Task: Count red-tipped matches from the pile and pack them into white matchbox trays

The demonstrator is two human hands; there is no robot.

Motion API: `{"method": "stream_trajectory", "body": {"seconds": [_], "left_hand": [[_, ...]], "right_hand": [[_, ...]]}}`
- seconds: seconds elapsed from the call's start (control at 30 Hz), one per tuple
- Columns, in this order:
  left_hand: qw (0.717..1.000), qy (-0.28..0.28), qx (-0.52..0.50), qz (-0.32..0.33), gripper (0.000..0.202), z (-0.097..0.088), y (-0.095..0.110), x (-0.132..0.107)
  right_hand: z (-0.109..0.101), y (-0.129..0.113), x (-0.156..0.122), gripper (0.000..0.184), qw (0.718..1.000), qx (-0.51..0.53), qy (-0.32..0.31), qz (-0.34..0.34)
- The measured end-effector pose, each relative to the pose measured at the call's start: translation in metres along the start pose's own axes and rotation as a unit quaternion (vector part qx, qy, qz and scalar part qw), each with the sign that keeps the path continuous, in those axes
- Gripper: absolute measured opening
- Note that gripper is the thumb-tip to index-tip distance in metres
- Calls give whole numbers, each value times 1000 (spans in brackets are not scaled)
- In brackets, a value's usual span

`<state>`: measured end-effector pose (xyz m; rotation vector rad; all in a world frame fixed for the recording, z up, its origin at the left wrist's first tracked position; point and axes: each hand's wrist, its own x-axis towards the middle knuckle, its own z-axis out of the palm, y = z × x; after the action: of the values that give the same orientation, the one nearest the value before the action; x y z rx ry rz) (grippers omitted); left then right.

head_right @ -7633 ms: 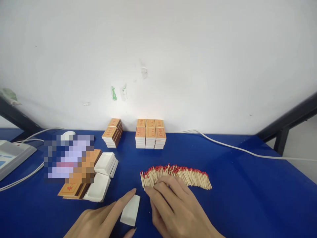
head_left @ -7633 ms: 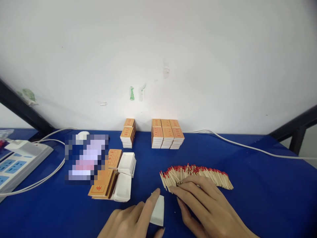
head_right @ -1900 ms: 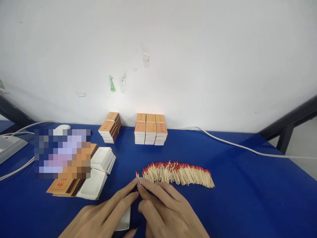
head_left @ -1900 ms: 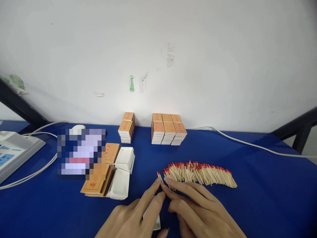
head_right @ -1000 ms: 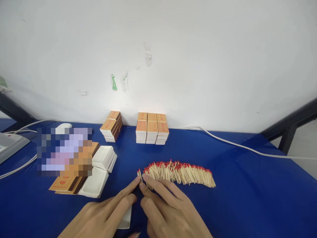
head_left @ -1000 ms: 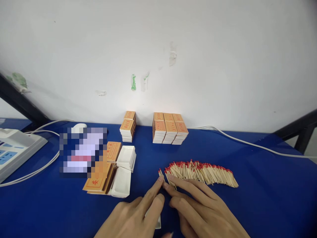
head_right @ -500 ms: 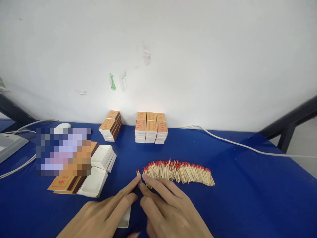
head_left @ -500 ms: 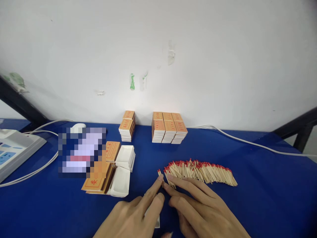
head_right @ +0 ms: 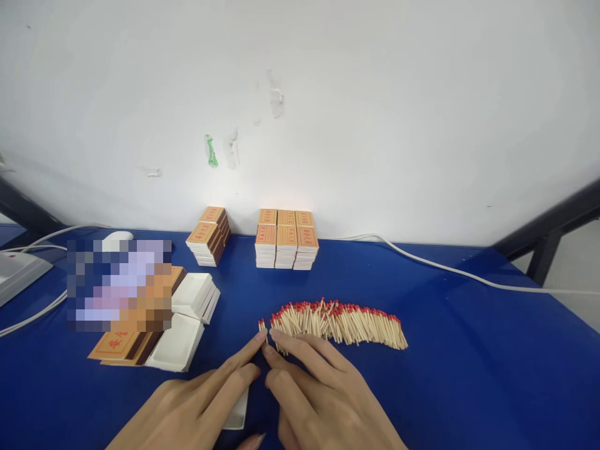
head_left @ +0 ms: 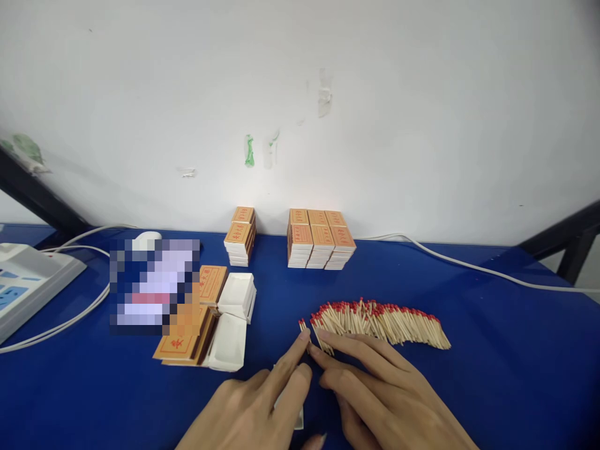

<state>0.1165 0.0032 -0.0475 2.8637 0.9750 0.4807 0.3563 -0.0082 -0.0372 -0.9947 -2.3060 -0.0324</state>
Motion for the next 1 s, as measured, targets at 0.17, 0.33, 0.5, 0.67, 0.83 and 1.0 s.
{"method": "stream_trajectory", "body": {"seconds": [0.17,0.33,0.5,0.67,0.83,1.0], "left_hand": [[1000,5,-5,0,34,1,0,-1],[1000,2,-5,-2,28,0,1,0],[1000,-20,-9,5,34,1,1,2],[1000,-24,-8,2,37,1,0,2],[1000,3,-27,-9,30,0,-1,1],[1000,-24,12,3,30,-2,1,2]], "right_hand": [[-2,-1,0,33,1000,2,2,-5],[-2,-1,0,33,1000,4,-1,10],[-5,0,4,32,1000,4,8,-4],[-5,3,3,32,1000,0,15,-1],[-5,2,2,30,999,-19,34,-4],[-6,-3,3,29,998,-56,32,5]]}}
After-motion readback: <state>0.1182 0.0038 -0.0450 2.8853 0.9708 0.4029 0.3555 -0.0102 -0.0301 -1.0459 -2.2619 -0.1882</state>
